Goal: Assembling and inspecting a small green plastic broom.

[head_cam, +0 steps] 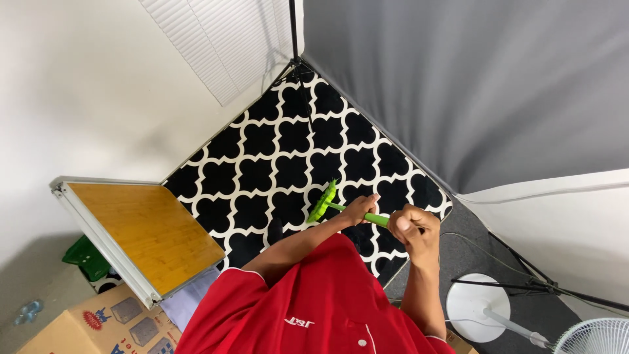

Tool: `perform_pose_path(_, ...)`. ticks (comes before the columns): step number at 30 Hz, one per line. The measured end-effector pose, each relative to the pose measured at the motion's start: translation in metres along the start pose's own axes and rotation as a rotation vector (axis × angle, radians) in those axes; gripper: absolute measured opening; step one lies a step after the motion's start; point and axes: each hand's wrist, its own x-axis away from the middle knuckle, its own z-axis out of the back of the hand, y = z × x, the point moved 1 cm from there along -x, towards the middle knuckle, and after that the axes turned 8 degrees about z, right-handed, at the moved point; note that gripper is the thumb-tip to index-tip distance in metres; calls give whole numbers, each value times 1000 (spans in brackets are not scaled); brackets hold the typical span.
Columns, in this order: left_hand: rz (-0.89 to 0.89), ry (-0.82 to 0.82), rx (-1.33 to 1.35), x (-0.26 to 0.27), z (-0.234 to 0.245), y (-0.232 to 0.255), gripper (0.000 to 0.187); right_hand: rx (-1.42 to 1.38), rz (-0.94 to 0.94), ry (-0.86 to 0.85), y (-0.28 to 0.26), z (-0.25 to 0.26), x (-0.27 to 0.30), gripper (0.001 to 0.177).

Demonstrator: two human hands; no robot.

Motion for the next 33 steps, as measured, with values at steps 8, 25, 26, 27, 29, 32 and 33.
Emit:
perform_pose_path(8, 20, 308, -63, 69, 97, -14, 74, -8, 120, -197, 39, -66, -3, 35)
perform_pose_path(25, -232, 15, 77, -32, -69, 56, 74, 514, 46, -19, -26, 46, -25, 36)
perform_pose_path(26, -347, -35, 89, -14, -82, 92, 71, 467, -34, 35, -29, 51, -28, 26)
perform_pose_path(27, -457, -79, 102, 7, -93, 126, 72, 415, -120, 82, -30, 54, -31, 29)
perform_pose_path(29, -533, -50, 69, 5, -93, 124, 70, 446, 113, 12, -2, 78, -28, 50)
perform_pose_path(32, -675, 53, 21, 26, -86, 148, 70, 411, 224, -77, 54, 95, -7, 89)
perform_pose_path(33, -749, 118, 4, 34, -80, 164, 71, 360, 108, -91, 76, 99, -3, 103)
